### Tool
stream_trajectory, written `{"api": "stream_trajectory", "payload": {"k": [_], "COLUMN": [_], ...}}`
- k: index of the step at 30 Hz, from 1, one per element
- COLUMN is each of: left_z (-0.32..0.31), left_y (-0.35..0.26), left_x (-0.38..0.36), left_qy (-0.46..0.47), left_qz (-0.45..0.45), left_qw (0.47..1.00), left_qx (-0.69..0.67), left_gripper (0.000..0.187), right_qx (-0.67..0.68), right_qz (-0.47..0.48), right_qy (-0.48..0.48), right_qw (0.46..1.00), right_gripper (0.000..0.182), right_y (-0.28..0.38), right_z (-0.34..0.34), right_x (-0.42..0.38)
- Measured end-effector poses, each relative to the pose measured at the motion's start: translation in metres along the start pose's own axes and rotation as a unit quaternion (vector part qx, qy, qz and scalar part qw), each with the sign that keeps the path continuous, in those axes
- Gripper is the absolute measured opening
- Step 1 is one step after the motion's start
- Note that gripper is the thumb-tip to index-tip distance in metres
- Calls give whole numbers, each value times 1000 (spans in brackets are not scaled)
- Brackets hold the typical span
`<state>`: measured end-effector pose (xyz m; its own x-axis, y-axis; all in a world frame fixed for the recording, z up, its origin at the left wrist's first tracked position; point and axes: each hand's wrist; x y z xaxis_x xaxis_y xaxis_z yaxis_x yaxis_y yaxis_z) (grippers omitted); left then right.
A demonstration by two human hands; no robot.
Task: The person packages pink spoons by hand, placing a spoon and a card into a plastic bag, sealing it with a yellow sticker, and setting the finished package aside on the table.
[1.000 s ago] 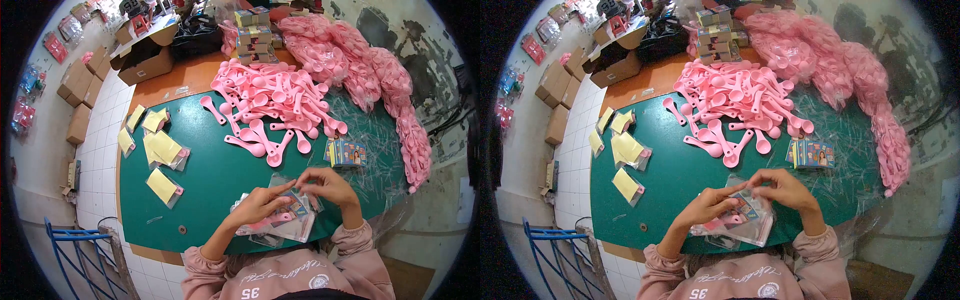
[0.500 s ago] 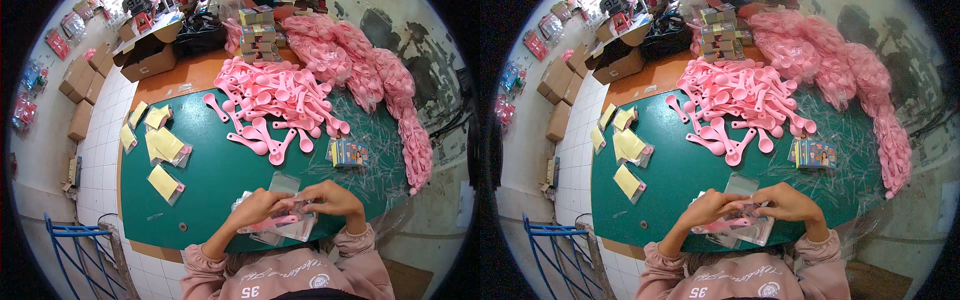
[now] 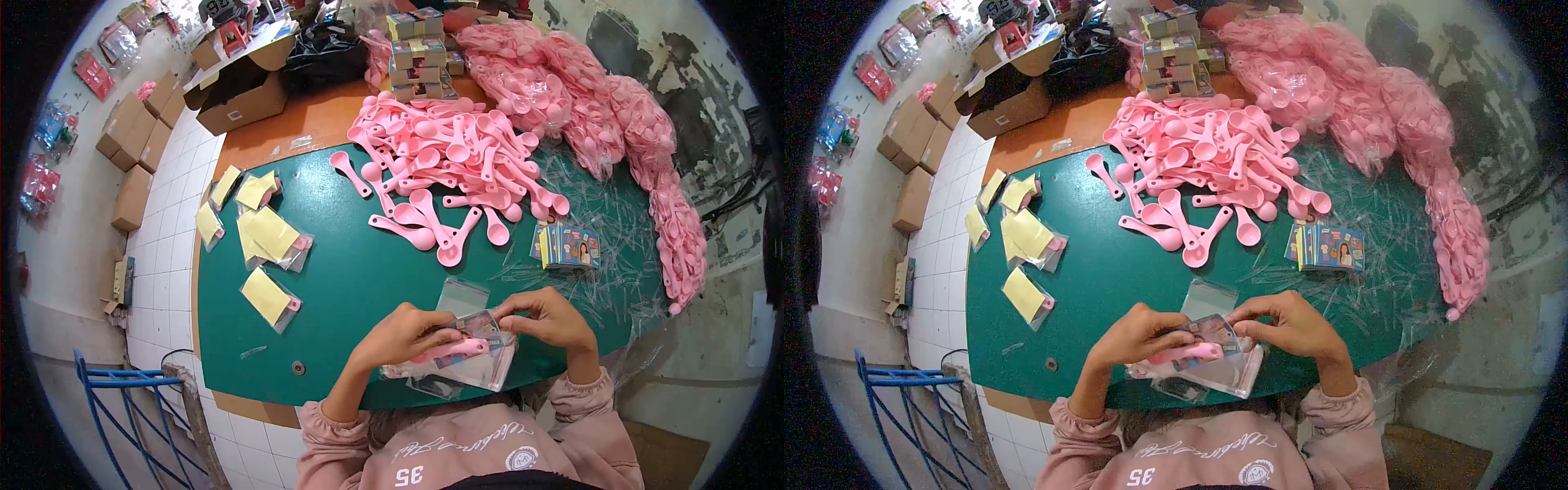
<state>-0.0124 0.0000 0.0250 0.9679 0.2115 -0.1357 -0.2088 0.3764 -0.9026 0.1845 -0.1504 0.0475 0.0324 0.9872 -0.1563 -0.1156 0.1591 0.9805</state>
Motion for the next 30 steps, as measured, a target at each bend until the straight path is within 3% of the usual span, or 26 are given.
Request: {"api": "stream_trajectory", "payload": {"k": [7,10,13,18,20,25,27,30], "left_z": [-2,-17,-31,-51,-59,-73,-76,-83], "left_y": [2,2,-6,-43,-47,-37,-37,-40], "left_x": [1,5,12,-3,3,6,4,5], "left_qy": [-13,-64,-309,-269,-434,-435,-391,-373], "left_qz": [12,-13,-72,50,13,11,-21,-83], "left_qw": [1000,998,937,922,839,842,891,898], "left_qx": [-2,-4,149,276,329,320,231,219], "left_gripper": [21,26,35,46,38,23,18,17], "right_qx": [6,-33,-92,-122,-125,-78,-72,4], "right_qz": [-19,-40,-53,20,4,10,21,9], "right_qy": [45,41,26,-162,-189,-253,-222,-137], "right_qw": [999,998,994,979,974,964,972,991], "right_gripper": [23,22,19,13,13,18,23,30], "right_y": [-1,3,5,-9,-5,-12,-13,-29], "right_z": [-2,-6,-11,-31,-38,-50,-50,-46], "right_x": [1,4,9,10,7,2,3,0]}}
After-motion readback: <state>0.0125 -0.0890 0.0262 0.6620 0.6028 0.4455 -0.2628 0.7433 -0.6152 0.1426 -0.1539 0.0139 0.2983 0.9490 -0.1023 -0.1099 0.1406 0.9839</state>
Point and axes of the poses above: each hand's wrist, its own x-axis towards the middle knuckle, its own z-axis out of the back of the hand, y = z × x, and after that the axes turned 6 degrees about z, right-handed
